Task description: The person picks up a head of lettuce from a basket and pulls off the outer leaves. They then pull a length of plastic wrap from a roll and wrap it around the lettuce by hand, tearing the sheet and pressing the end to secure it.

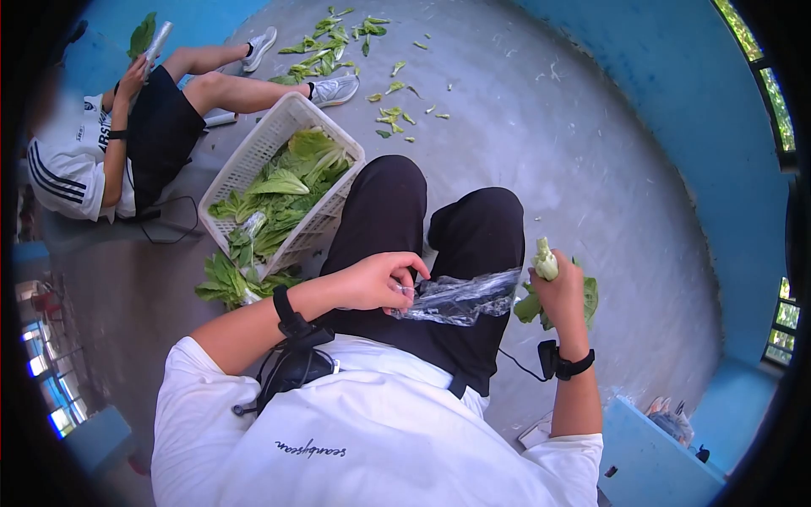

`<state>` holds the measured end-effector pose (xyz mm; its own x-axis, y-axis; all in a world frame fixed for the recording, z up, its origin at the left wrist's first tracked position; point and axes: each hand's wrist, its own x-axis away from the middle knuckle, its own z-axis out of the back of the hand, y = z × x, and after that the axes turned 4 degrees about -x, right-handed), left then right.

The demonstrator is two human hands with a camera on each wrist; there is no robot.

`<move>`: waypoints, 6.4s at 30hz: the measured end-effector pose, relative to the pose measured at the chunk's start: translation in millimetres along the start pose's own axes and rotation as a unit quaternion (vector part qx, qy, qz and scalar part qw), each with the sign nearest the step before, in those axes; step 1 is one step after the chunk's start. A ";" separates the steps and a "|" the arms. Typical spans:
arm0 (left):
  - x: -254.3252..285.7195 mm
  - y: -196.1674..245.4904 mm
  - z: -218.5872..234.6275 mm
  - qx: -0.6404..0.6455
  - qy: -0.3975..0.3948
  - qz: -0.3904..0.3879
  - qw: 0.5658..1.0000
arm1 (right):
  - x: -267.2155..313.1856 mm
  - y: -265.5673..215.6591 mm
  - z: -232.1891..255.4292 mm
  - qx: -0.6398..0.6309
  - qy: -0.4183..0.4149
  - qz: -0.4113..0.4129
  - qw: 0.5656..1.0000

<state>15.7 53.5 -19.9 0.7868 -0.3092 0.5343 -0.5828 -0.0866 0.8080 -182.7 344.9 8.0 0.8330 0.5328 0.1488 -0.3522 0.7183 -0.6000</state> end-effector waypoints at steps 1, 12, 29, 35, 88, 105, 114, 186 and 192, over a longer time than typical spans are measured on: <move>0.8 0.5 1.0 -0.004 0.001 0.005 1.000 | -1.4 2.5 1.0 -0.002 0.004 -0.006 1.000; 10.2 7.0 1.9 -0.034 -0.008 0.016 0.999 | 14.1 -16.9 21.9 -0.018 -0.004 -0.014 1.000; 11.5 34.3 -7.6 -0.502 0.031 -0.101 0.858 | 41.5 13.8 38.4 0.016 -0.003 -0.057 0.998; -29.7 42.7 -23.5 -0.474 0.049 -0.136 0.869 | 38.8 14.1 9.3 -0.075 -0.028 -0.050 0.996; -121.8 58.4 -34.6 -0.117 0.051 0.023 0.992 | 75.8 33.0 -1.8 -0.012 -0.017 0.290 0.957; -117.8 41.9 -20.3 -0.063 0.113 -0.043 0.991 | 89.0 72.1 20.2 -0.081 -0.013 0.087 0.993; -109.4 43.2 -38.1 -0.084 0.088 -0.049 0.991 | 32.8 51.2 -1.0 -0.201 0.029 -0.089 0.975; -1.9 56.9 -19.2 0.217 0.032 -0.113 0.969 | 40.0 -114.4 40.9 0.052 0.024 0.364 0.930; 6.4 50.9 -13.2 0.265 0.006 -0.140 0.954 | 41.4 -115.7 51.1 0.046 0.015 0.375 0.926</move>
<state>-6.3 59.7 27.9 0.9269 -0.1936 0.3216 -0.3686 -0.6317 0.6820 -129.4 306.7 123.7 0.3497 0.8856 -0.3056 -0.8701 0.1860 -0.4565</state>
